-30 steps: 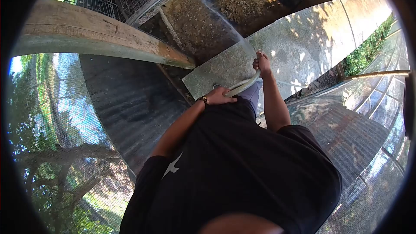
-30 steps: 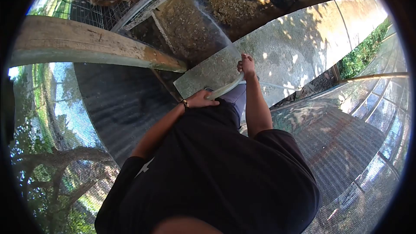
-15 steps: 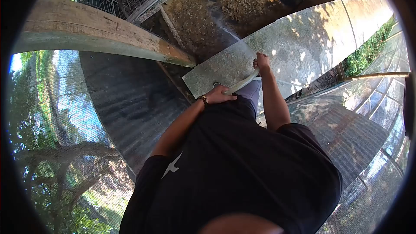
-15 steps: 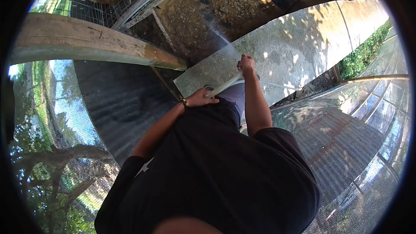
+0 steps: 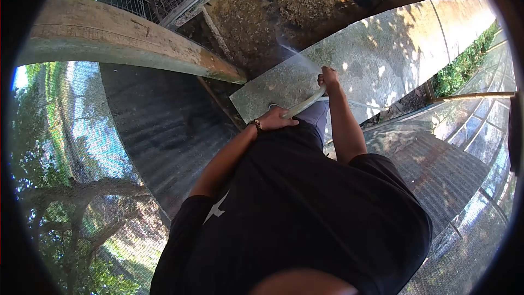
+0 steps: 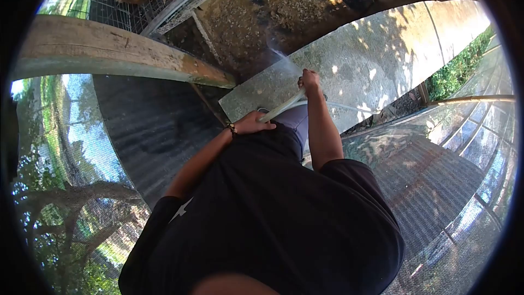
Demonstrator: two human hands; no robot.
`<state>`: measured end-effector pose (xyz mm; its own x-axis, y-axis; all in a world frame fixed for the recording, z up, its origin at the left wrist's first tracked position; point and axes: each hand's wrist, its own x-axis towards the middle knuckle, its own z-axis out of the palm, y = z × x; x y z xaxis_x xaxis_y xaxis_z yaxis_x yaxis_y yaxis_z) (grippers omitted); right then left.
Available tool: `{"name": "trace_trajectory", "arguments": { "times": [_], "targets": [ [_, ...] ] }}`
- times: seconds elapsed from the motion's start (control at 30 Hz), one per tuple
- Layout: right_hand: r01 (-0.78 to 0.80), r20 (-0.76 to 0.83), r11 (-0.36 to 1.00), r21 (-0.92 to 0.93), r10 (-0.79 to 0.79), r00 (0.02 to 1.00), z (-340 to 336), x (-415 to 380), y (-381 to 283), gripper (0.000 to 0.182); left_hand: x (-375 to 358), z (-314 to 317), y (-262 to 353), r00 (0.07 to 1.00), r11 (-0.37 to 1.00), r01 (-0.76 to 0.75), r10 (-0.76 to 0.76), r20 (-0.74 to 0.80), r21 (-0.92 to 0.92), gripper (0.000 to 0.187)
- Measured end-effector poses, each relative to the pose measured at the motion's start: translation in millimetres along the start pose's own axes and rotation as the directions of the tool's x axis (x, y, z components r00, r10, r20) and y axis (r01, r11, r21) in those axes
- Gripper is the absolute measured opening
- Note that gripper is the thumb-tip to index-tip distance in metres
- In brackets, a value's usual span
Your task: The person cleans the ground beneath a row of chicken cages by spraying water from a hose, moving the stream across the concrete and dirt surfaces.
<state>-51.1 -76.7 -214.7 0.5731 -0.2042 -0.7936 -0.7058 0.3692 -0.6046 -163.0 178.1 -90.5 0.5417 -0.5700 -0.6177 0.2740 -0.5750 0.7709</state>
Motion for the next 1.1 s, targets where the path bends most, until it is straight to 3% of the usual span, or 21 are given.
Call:
{"name": "trace_trajectory", "arguments": {
  "times": [0.17, 0.27, 0.37, 0.47, 0.57, 0.87, 0.97, 1.1],
  "targets": [
    [-0.03, 0.01, 1.0, -0.003, 0.03, 1.0, 1.1, -2.6, -1.1, 0.014, -1.5, 2.8, -0.9, 0.999, 1.0, -0.006, 0.005, -0.038, -0.022, 0.051],
    [-0.052, 0.013, 0.999, -0.005, 0.052, 0.999, 1.5, -3.2, -1.3, 0.013, 1.4, -1.4, -0.3, 0.995, 0.996, 0.081, -0.083, 0.05, 0.027, 0.068],
    [-0.081, 0.02, 0.997, -0.018, 0.082, 0.996, 2.4, -5.2, -2.5, 0.013, 0.4, -1.1, -0.4, 0.998, 0.998, 0.056, -0.057, 0.033, 0.04, 0.068],
    [-0.107, 0.033, 0.994, -0.029, 0.108, 0.994, 0.0, 1.4, 0.5, 0.013, 0.1, -0.9, 1.7, 0.998, 0.999, 0.046, -0.046, 0.043, 0.02, 0.066],
    [-0.117, 0.049, 0.993, -0.022, 0.118, 0.992, -0.5, 2.8, 2.5, 0.013, -3.2, 2.1, 2.2, 0.996, 0.997, -0.079, 0.08, -0.034, 0.015, 0.05],
    [-0.042, 0.022, 0.998, 0.037, 0.041, 0.999, -0.9, -1.5, 4.3, 0.013, -5.7, 0.9, 7.1, 1.0, 1.0, -0.001, 0.001, 0.001, -0.022, 0.048],
    [-0.056, 0.039, 0.998, 0.028, 0.054, 0.998, -1.4, -5.8, 1.9, 0.014, 2.7, 5.5, -9.8, 0.999, 0.999, -0.038, 0.039, -0.027, 0.022, 0.049],
    [-0.047, 0.047, 0.997, 0.058, 0.044, 0.998, -0.9, -6.5, 2.4, 0.017, 3.3, 2.4, -8.8, 0.995, 0.995, 0.098, -0.098, 0.026, 0.014, 0.068]
  ]
}}
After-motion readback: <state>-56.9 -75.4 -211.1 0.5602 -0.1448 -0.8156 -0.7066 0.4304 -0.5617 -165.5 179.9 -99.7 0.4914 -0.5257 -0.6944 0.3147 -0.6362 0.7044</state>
